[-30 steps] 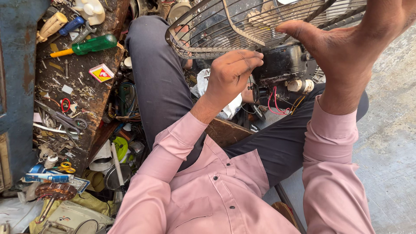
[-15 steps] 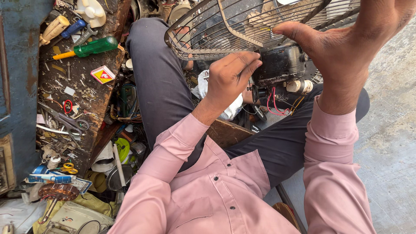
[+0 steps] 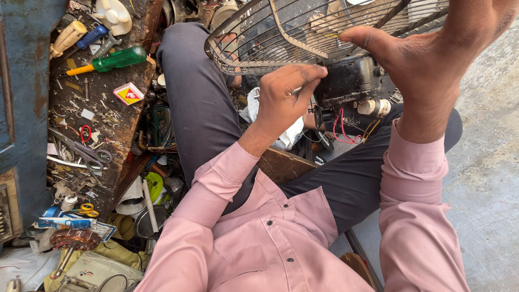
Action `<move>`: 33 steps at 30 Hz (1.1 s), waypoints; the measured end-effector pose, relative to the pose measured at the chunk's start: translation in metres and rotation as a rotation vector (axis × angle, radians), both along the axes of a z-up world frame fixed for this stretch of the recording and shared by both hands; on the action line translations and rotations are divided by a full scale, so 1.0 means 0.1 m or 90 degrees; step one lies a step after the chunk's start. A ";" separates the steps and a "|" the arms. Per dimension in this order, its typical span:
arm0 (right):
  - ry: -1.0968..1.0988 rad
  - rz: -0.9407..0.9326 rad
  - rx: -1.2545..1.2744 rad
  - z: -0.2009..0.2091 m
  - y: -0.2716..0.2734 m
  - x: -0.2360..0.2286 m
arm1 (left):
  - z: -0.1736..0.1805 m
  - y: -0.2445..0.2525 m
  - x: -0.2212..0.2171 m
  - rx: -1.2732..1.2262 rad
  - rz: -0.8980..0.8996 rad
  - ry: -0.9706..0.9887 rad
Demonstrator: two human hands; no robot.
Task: The person is repairing a fan motor. They use a screwdriver to adjust components inside the motor housing and manipulate wires.
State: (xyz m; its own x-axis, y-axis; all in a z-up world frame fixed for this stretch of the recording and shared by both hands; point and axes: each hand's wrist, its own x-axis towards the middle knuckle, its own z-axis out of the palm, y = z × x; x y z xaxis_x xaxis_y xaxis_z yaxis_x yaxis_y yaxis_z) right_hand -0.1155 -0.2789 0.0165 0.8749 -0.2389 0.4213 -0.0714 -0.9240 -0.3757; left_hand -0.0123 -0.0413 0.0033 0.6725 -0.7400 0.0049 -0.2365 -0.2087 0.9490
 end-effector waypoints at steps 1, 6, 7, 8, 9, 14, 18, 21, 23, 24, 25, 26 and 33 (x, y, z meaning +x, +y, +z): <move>-0.001 -0.001 0.004 0.00 0.00 0.00 | 0.01 0.00 0.00 -0.017 -0.001 -0.015; 0.019 -0.017 0.007 0.03 0.02 -0.02 | 0.03 -0.03 -0.06 0.032 0.045 0.001; 0.023 -0.019 0.008 0.03 0.02 -0.03 | 0.02 -0.04 -0.07 0.049 0.048 -0.010; 0.019 -0.019 0.014 0.02 0.02 -0.03 | 0.01 -0.04 -0.08 0.043 0.048 0.000; 0.015 -0.019 0.022 0.02 0.03 -0.03 | 0.00 -0.04 -0.09 0.038 0.048 0.009; 0.005 -0.036 0.006 -0.04 0.02 -0.04 | -0.05 -0.02 -0.07 0.007 0.036 -0.014; 0.018 -0.039 0.000 -0.06 0.02 -0.06 | -0.05 -0.01 -0.06 0.000 0.024 0.003; 0.026 -0.051 -0.007 -0.07 0.04 -0.08 | -0.03 0.00 -0.06 0.008 0.010 -0.015; 0.017 -0.046 -0.004 -0.08 0.03 -0.09 | -0.04 0.00 -0.07 0.013 0.004 -0.023; 0.017 -0.042 0.007 -0.08 0.02 -0.10 | -0.05 -0.01 -0.07 0.014 0.004 -0.019; 0.017 -0.038 0.021 -0.09 0.03 -0.10 | -0.05 0.00 -0.07 0.017 0.003 -0.014; 0.024 -0.036 0.042 -0.09 0.03 -0.12 | -0.06 0.00 -0.08 0.016 0.003 -0.028; 0.024 -0.054 0.013 -0.07 0.05 -0.09 | -0.05 0.00 -0.07 0.022 0.004 -0.051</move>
State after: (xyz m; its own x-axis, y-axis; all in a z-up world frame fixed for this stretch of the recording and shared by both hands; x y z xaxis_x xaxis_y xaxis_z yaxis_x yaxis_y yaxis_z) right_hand -0.1250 -0.2738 0.0096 0.8662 -0.3206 0.3832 -0.1626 -0.9061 -0.3905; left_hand -0.0195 -0.0411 -0.0012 0.6759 -0.7362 0.0330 -0.3099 -0.2433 0.9191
